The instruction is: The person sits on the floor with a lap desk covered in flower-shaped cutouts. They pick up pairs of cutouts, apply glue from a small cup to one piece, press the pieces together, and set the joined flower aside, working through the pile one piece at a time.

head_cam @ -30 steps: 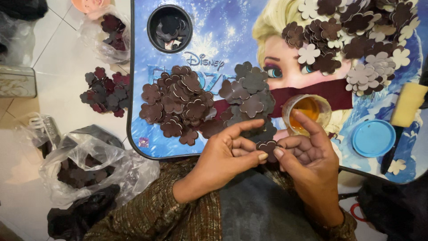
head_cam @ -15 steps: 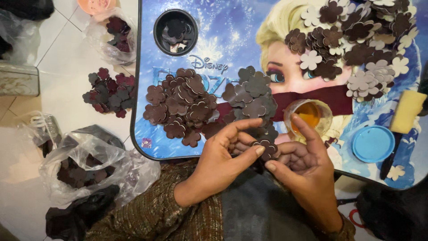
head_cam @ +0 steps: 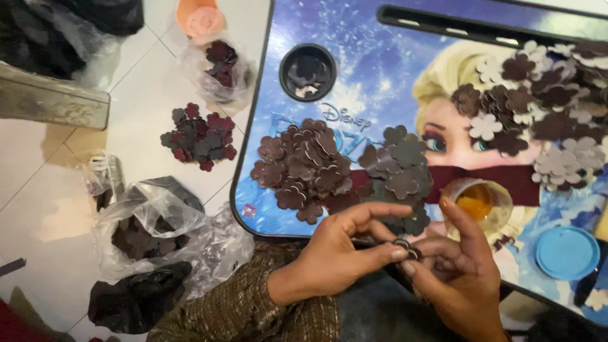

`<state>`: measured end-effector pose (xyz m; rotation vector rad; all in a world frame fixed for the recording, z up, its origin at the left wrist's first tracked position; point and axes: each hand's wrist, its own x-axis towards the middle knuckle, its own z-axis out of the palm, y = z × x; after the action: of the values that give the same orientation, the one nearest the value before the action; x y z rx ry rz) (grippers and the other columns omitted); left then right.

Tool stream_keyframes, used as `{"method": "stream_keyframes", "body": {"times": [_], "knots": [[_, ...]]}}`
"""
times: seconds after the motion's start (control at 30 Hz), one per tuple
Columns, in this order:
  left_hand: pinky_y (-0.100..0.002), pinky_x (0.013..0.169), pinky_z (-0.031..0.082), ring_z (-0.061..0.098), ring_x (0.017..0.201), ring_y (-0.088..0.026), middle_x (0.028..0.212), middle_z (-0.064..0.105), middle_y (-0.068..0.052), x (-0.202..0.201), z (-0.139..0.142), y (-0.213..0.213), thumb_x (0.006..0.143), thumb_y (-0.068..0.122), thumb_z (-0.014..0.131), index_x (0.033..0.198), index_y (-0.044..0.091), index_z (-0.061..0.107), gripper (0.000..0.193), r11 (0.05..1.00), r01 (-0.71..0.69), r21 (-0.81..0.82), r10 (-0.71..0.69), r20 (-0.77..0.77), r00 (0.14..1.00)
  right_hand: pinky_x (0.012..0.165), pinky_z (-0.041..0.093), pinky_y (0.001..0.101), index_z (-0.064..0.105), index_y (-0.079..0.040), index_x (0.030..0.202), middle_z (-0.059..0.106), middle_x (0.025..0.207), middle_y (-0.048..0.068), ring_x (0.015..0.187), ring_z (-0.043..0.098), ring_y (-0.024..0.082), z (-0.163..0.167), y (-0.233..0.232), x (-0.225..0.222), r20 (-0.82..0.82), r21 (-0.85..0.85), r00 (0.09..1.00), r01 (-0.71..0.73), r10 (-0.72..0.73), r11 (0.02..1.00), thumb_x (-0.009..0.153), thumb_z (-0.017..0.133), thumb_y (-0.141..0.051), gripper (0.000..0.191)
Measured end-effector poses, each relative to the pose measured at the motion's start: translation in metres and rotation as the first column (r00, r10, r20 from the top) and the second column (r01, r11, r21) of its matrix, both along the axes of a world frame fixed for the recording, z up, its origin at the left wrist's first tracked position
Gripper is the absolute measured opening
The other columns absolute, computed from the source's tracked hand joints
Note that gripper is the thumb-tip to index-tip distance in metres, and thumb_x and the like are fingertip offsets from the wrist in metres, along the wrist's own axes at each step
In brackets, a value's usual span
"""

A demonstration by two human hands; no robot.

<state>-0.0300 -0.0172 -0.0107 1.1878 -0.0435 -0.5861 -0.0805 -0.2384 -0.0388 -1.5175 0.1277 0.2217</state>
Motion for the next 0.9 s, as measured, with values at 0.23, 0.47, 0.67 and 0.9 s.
{"method": "stream_keyframes", "body": {"times": [0.23,0.47,0.67,0.9], "knots": [[-0.025,0.087,0.057,0.073,0.097,-0.008,0.102,0.079,-0.003,0.013,0.032,0.037,0.09,0.009,0.081,0.133,0.009,0.068,0.045,0.898,-0.133,0.42,-0.068,0.431,0.9,0.08,0.051,0.0234,0.016,-0.008,0.168,0.077,0.106,0.013,0.086,0.065,0.009,0.001,0.001,0.015,0.133,0.033,0.979,-0.16,0.155,0.987,0.08,0.077,0.007,0.109],[-0.026,0.079,0.058,0.074,0.089,-0.011,0.101,0.079,-0.004,0.046,0.045,0.064,0.09,0.011,0.079,0.131,0.007,0.07,0.043,0.655,-0.503,0.563,0.181,0.529,0.829,0.09,0.056,0.0291,0.026,-0.007,0.173,0.071,0.106,0.023,0.1,0.071,0.022,0.036,-0.021,0.015,0.238,-0.369,0.935,0.338,-0.263,0.866,0.096,0.063,0.01,0.087],[-0.029,0.087,0.058,0.075,0.097,-0.014,0.109,0.079,-0.01,0.093,0.037,0.067,0.097,0.014,0.076,0.124,0.004,0.073,0.028,0.56,-0.641,0.525,0.148,0.697,0.701,0.082,0.058,0.0321,0.016,-0.003,0.17,0.069,0.106,0.024,0.09,0.071,0.023,0.049,-0.061,0.017,0.219,-0.566,0.942,0.335,-0.254,0.753,0.096,0.06,0.007,0.087],[-0.036,0.085,0.054,0.073,0.097,-0.026,0.11,0.078,-0.011,0.134,0.02,0.064,0.099,0.025,0.071,0.116,0.014,0.078,0.022,0.39,-0.522,0.759,-0.021,0.573,0.819,0.079,0.057,0.0321,0.022,0.001,0.168,0.07,0.109,0.027,0.087,0.069,0.024,0.042,-0.09,0.002,0.258,-0.656,0.906,0.42,-0.336,0.627,0.102,0.063,0.005,0.077]]}}
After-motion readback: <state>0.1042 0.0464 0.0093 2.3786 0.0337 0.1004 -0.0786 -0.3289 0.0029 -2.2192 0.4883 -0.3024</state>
